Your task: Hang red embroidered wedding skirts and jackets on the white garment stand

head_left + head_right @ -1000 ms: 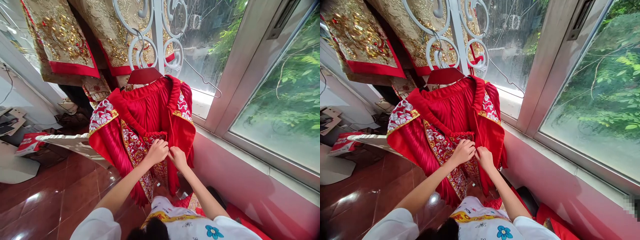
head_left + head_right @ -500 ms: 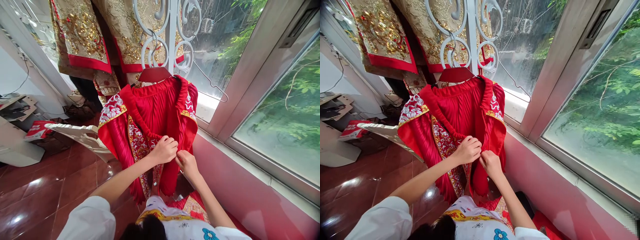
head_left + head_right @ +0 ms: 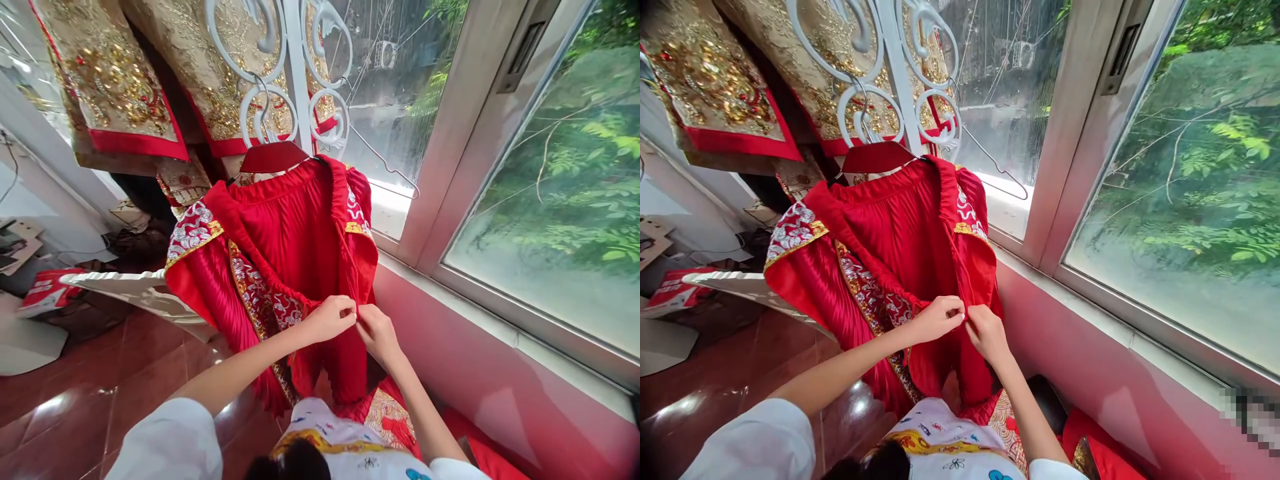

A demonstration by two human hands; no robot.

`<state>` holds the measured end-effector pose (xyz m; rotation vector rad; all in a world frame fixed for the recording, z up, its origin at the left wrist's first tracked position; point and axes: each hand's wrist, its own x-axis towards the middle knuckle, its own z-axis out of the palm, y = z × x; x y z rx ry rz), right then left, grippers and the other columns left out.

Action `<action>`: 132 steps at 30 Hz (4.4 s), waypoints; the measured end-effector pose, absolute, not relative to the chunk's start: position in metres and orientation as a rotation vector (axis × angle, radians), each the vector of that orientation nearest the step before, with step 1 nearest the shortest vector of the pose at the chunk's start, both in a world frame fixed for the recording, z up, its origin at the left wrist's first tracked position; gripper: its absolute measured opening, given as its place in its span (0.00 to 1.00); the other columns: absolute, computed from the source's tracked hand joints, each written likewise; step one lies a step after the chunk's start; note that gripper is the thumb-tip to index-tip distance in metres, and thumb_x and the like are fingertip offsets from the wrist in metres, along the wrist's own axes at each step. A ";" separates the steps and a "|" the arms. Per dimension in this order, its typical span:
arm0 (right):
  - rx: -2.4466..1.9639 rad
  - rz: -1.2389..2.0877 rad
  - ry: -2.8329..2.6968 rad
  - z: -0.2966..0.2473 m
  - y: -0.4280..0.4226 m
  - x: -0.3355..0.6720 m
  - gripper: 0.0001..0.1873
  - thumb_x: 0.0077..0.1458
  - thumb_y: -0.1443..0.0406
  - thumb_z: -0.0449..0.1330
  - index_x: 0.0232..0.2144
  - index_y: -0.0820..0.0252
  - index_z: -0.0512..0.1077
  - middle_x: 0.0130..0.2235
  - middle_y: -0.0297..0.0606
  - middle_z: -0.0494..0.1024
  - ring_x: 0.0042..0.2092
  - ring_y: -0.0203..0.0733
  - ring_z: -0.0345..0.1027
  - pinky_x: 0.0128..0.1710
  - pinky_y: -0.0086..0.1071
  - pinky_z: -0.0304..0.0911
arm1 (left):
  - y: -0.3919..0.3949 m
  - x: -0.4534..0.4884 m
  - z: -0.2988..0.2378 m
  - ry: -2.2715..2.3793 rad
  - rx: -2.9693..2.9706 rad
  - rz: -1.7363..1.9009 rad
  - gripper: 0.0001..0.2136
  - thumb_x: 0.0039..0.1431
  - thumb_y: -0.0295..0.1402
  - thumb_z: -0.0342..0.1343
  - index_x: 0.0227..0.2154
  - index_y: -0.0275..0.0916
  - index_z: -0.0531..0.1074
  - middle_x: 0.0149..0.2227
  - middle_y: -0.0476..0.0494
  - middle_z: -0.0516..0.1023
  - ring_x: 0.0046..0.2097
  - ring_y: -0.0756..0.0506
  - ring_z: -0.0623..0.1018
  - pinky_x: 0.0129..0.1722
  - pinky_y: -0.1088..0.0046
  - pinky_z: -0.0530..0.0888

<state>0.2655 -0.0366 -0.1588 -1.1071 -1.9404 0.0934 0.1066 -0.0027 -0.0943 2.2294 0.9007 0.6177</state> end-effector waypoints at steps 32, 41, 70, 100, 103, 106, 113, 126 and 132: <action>-1.052 -0.101 -1.688 -0.159 -0.064 0.271 0.09 0.60 0.70 0.50 0.31 0.60 0.69 0.25 0.35 0.71 0.27 0.34 0.65 0.27 0.27 0.60 | -0.026 0.123 -0.060 1.091 2.366 0.457 0.09 0.55 0.30 0.49 0.20 0.37 0.65 0.27 0.51 0.68 0.29 0.52 0.68 0.30 0.75 0.64; -1.080 -0.150 -1.761 -0.145 -0.061 0.275 0.10 0.60 0.69 0.50 0.32 0.59 0.71 0.32 0.39 0.75 0.31 0.35 0.68 0.29 0.26 0.62 | -0.013 0.115 -0.048 0.900 2.326 0.373 0.10 0.57 0.32 0.49 0.23 0.35 0.69 0.30 0.49 0.68 0.31 0.52 0.69 0.33 0.76 0.66; -1.290 -0.193 -1.654 -0.121 -0.084 0.314 0.08 0.57 0.70 0.53 0.26 0.58 0.65 0.28 0.36 0.67 0.30 0.37 0.59 0.26 0.28 0.55 | 0.040 0.061 0.057 1.677 2.936 0.362 0.14 0.61 0.35 0.46 0.29 0.33 0.72 0.32 0.46 0.72 0.34 0.49 0.70 0.37 0.73 0.64; -1.290 -0.010 -1.755 -0.138 -0.078 0.287 0.05 0.57 0.70 0.52 0.28 0.58 0.63 0.34 0.36 0.70 0.34 0.35 0.65 0.31 0.25 0.58 | 0.007 0.123 -0.058 1.743 2.717 0.381 0.11 0.61 0.28 0.40 0.35 0.37 0.67 0.37 0.44 0.74 0.35 0.46 0.75 0.30 0.73 0.65; -1.289 0.012 -1.769 -0.137 -0.075 0.284 0.06 0.57 0.69 0.52 0.27 0.58 0.63 0.33 0.36 0.70 0.33 0.35 0.65 0.31 0.25 0.58 | 0.007 0.116 -0.058 1.732 2.821 0.280 0.12 0.62 0.28 0.38 0.35 0.37 0.68 0.37 0.44 0.73 0.35 0.46 0.75 0.29 0.73 0.65; -1.272 0.029 -1.790 -0.135 -0.074 0.279 0.07 0.57 0.69 0.51 0.27 0.58 0.62 0.32 0.36 0.70 0.32 0.35 0.64 0.30 0.26 0.58 | 0.005 0.115 -0.058 1.706 2.793 0.342 0.12 0.63 0.31 0.39 0.34 0.37 0.68 0.36 0.44 0.73 0.35 0.46 0.76 0.30 0.72 0.65; -1.261 0.033 -1.814 -0.135 -0.075 0.276 0.07 0.57 0.71 0.51 0.27 0.58 0.62 0.32 0.36 0.69 0.32 0.35 0.63 0.30 0.26 0.58 | 0.006 0.120 -0.056 1.605 2.461 0.568 0.15 0.63 0.42 0.42 0.33 0.38 0.69 0.36 0.44 0.76 0.36 0.46 0.75 0.31 0.73 0.65; -1.252 0.030 -1.814 -0.133 -0.077 0.280 0.08 0.58 0.70 0.50 0.27 0.58 0.64 0.32 0.37 0.70 0.32 0.35 0.64 0.30 0.26 0.59 | 0.010 0.117 -0.048 1.561 2.357 0.728 0.12 0.59 0.39 0.48 0.26 0.39 0.71 0.30 0.47 0.77 0.31 0.48 0.74 0.29 0.74 0.63; -1.254 0.024 -1.839 -0.131 -0.078 0.280 0.09 0.58 0.70 0.49 0.27 0.58 0.64 0.32 0.37 0.70 0.32 0.36 0.64 0.30 0.27 0.60 | 0.016 0.119 -0.056 1.374 2.196 0.786 0.11 0.58 0.37 0.48 0.32 0.38 0.72 0.27 0.47 0.77 0.29 0.48 0.76 0.29 0.75 0.67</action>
